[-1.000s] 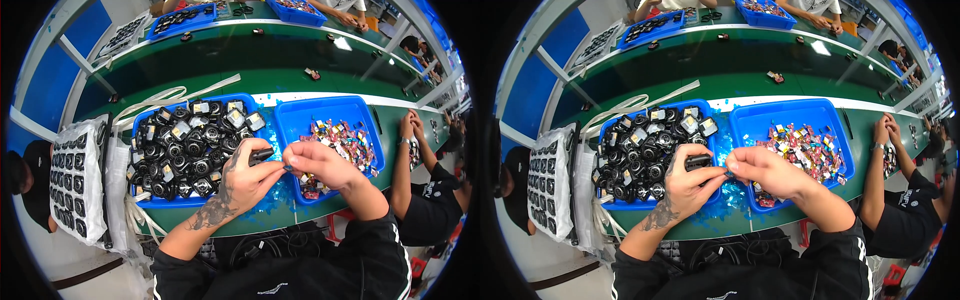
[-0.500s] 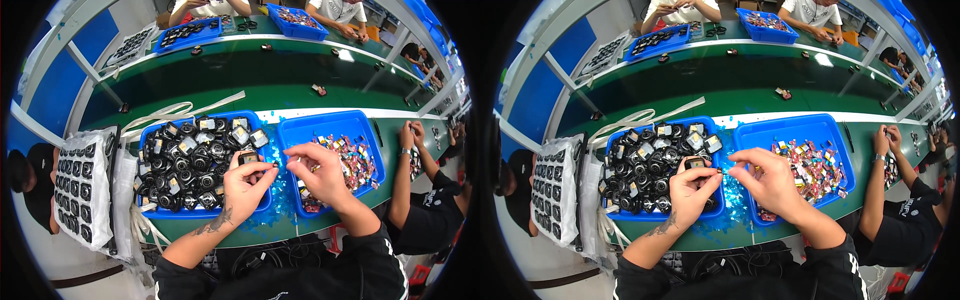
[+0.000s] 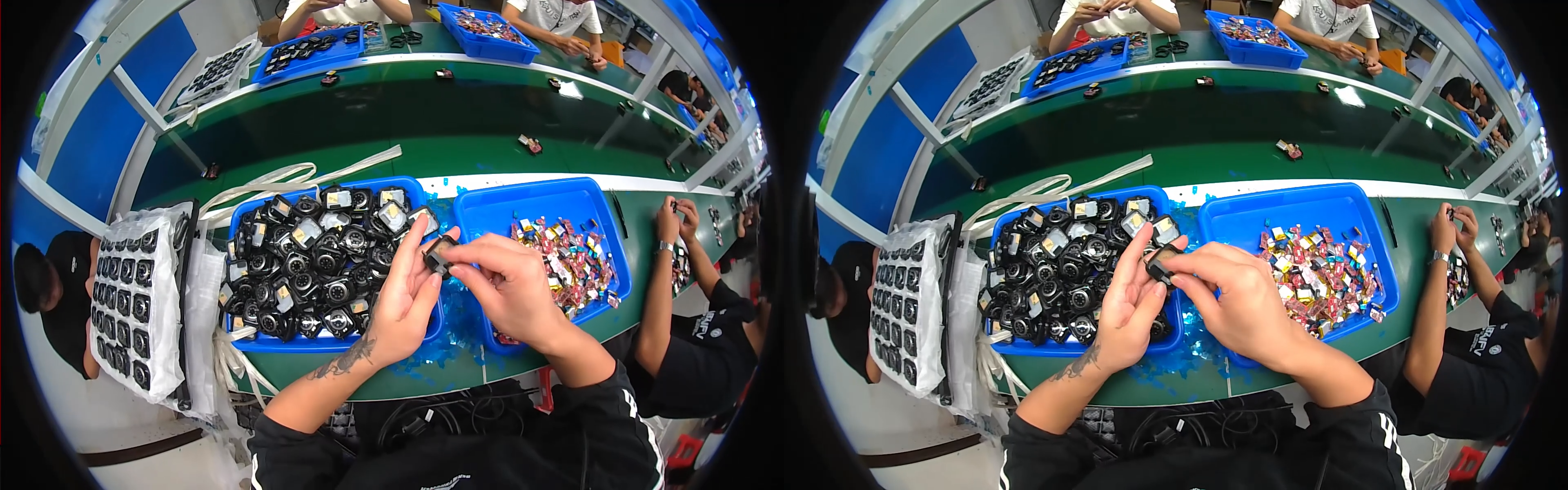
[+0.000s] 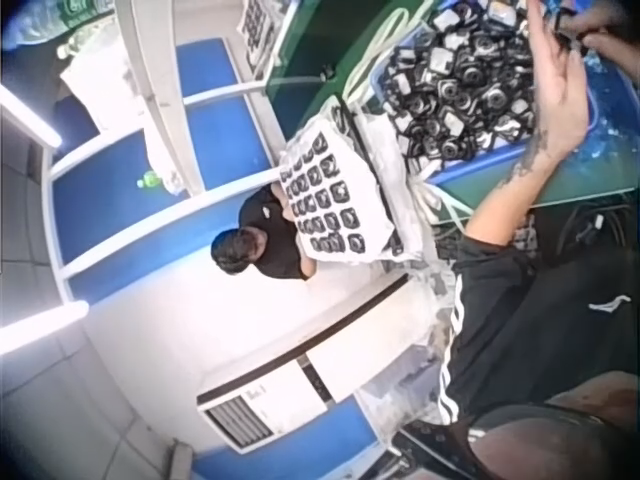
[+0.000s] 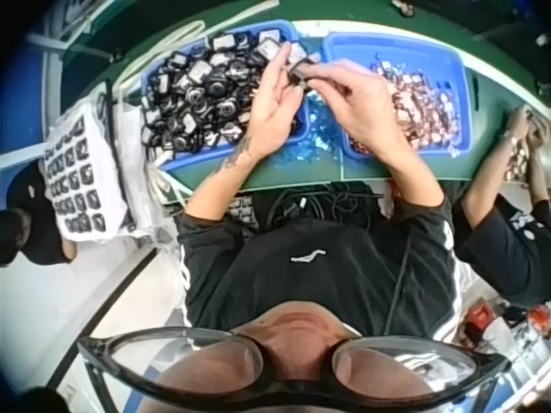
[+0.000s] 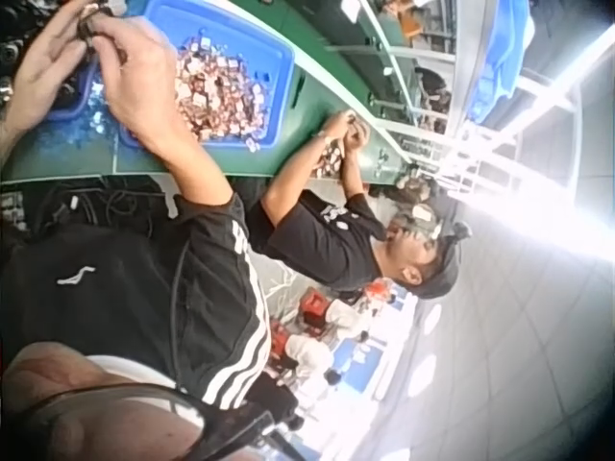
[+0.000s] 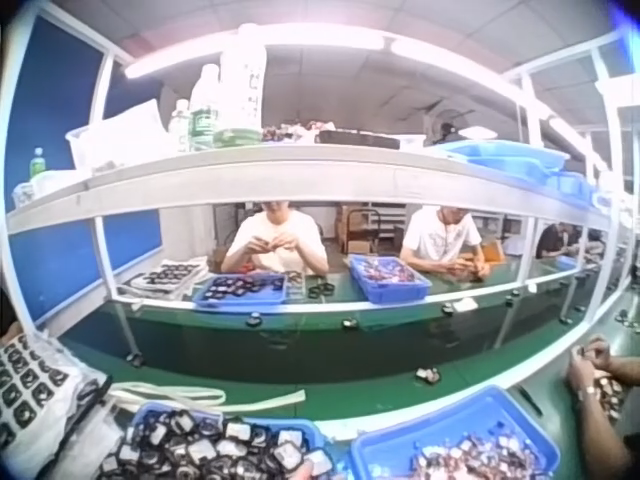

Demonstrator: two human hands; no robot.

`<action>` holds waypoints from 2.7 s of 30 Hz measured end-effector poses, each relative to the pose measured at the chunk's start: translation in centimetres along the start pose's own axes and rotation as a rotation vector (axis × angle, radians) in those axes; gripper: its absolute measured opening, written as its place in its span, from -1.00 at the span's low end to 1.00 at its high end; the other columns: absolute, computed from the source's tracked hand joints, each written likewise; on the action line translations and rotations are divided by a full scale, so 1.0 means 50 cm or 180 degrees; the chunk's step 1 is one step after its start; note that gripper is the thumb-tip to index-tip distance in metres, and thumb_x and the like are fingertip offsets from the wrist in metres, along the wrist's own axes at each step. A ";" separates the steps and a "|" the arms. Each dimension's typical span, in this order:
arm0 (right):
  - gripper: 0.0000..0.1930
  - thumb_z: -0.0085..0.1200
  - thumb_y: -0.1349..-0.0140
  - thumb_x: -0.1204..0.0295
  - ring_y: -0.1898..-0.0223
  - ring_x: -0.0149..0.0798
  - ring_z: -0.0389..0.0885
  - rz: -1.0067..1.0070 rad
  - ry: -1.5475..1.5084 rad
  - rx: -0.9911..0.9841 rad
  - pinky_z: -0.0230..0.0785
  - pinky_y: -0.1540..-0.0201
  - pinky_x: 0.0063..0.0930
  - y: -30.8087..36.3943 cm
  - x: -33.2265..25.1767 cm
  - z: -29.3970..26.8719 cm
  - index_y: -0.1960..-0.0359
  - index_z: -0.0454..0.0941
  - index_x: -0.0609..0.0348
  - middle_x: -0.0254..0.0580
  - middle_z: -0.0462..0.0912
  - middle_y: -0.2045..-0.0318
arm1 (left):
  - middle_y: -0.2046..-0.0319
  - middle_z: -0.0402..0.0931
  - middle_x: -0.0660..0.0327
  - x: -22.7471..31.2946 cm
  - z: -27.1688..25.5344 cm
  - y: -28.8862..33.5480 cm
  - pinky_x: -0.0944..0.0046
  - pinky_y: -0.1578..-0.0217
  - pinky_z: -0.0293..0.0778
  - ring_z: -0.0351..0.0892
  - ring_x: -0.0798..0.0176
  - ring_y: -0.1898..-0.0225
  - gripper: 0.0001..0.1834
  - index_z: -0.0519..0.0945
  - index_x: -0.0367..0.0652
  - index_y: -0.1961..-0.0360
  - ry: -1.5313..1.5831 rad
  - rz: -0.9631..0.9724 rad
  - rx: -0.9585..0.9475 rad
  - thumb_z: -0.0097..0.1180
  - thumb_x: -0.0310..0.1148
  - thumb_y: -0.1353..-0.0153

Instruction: The recorder is at an electronics assembly line, assembling smartwatches by picking up housings and inserting small yellow components, then peeling off protective plastic films.

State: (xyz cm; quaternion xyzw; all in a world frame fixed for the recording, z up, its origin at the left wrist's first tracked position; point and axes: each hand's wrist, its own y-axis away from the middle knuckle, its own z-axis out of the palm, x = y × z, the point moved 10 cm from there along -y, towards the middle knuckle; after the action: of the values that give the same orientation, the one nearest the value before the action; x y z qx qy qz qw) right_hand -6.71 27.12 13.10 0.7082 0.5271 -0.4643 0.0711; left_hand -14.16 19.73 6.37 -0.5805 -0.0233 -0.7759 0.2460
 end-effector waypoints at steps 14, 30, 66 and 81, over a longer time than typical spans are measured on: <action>-0.86 0.27 -0.01 0.63 0.65 -0.51 0.29 0.0772 -0.0600 -0.0183 0.16 0.58 -0.55 0.026 0.034 -0.021 0.36 0.62 0.23 -0.34 0.54 0.61 | -0.17 0.40 0.01 0.014 -0.035 -0.012 0.28 -0.25 0.27 0.39 0.24 -0.21 -0.45 0.18 -0.43 -0.34 0.0554 0.0003 0.0346 -0.08 -0.63 -0.33; -0.91 0.28 -0.01 0.58 0.57 -0.23 0.56 0.0125 0.0268 0.0379 0.38 0.51 -0.39 -0.001 -0.022 -0.017 0.43 0.63 0.20 -0.22 0.65 0.53 | -0.19 0.40 -0.02 -0.026 -0.011 0.014 0.35 -0.19 0.36 0.42 0.31 -0.19 -0.46 0.23 -0.45 -0.32 0.0459 -0.0476 0.0134 -0.01 -0.63 -0.32; -0.84 0.20 -0.20 0.62 0.26 -0.51 0.63 0.1440 -0.2298 0.0099 0.54 0.21 -0.65 0.058 0.105 0.009 0.18 0.56 0.37 -0.23 0.65 0.30 | -0.03 0.53 -0.09 0.127 0.038 0.011 0.24 0.14 0.62 0.66 0.04 0.09 -0.70 0.64 -0.34 0.12 -0.2818 0.1598 -0.0220 0.17 -0.71 -0.07; -0.91 0.04 -0.33 0.50 0.20 -0.53 0.47 0.1185 -0.1932 -0.0315 0.49 0.25 -0.60 0.062 0.097 0.018 0.21 0.47 0.25 -0.32 0.48 0.27 | 0.15 0.62 -0.03 0.092 0.030 0.001 0.30 0.26 0.64 0.70 0.15 0.24 -0.84 0.67 -0.40 0.26 -0.2907 0.1004 -0.0160 0.26 -0.64 -0.08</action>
State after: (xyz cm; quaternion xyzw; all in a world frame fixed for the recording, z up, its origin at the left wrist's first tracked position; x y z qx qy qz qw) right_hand -4.69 28.54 7.83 0.6176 0.3658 -0.6066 0.3420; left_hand -13.77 18.55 11.05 -0.8640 -0.0218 -0.3953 0.3111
